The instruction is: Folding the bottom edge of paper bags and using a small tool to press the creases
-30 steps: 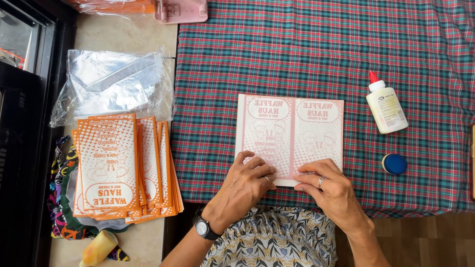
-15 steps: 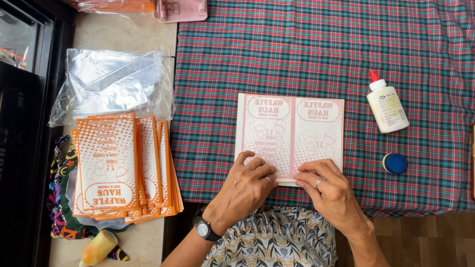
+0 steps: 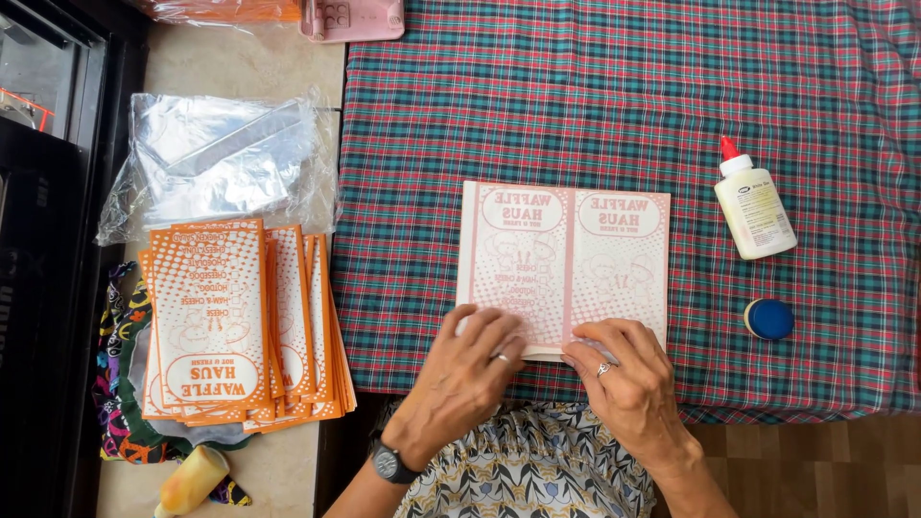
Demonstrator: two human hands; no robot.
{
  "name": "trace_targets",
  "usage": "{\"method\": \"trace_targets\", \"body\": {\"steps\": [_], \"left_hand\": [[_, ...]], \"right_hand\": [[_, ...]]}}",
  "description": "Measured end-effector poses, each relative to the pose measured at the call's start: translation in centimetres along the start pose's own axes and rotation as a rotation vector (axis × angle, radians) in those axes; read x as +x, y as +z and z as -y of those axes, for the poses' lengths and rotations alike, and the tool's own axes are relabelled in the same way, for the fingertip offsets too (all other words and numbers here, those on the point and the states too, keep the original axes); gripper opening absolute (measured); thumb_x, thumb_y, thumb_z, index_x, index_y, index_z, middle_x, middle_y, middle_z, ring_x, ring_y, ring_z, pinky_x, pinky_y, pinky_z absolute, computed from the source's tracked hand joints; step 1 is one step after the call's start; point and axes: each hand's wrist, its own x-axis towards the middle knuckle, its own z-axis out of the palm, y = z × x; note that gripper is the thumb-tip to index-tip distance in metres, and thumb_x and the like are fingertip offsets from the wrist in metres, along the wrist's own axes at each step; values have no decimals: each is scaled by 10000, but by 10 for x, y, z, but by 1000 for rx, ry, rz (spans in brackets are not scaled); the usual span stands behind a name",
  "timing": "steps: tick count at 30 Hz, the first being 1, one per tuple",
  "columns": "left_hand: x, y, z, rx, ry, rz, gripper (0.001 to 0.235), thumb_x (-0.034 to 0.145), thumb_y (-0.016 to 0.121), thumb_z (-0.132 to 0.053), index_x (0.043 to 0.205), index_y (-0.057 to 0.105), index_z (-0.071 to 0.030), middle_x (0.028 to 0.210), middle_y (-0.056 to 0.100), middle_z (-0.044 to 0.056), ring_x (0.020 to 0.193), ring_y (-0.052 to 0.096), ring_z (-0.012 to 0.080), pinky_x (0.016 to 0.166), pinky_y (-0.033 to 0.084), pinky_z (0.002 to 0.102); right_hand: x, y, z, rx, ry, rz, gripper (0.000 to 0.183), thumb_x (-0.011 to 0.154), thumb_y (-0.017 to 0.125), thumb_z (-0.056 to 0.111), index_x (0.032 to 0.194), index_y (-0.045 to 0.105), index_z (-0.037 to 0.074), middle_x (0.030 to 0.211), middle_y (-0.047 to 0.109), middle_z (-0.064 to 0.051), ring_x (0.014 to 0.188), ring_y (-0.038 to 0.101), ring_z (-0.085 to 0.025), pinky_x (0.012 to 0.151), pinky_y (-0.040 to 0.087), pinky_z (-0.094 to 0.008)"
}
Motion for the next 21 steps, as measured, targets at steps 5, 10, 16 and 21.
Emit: {"method": "trace_targets", "body": {"steps": [5,10,16,21], "left_hand": [[-16,-22,14,-56,-74,-109,150,1005,671,-132,1114,649,-32,1123,648,131,1006,615,297,954,453,477],[-21,-32,21,-164,-153,-148,144,1006,674,-141,1085,619,-34,1125,628,113,1032,605,293,973,436,465],[-19,-26,21,-250,-238,-229,111,990,700,-127,987,633,-38,1031,564,87,900,516,261,779,400,401],[-14,-22,20,-280,-371,-229,106,991,682,-150,957,684,-49,996,513,78,862,439,261,762,369,392]], "right_hand": [[-7,5,-4,11,7,-15,109,874,802,71,967,752,41,1019,714,-78,932,624,-290,737,508,-421],[-8,7,-5,9,-6,-29,132,856,825,67,962,754,32,1015,719,-86,935,628,-299,730,509,-421],[-16,11,-10,-34,27,-10,180,831,845,103,988,768,59,1053,701,-100,1000,608,-314,758,470,-444],[-9,12,-26,179,103,138,144,821,827,140,914,744,68,801,664,-44,752,568,-187,630,482,-311]]}}
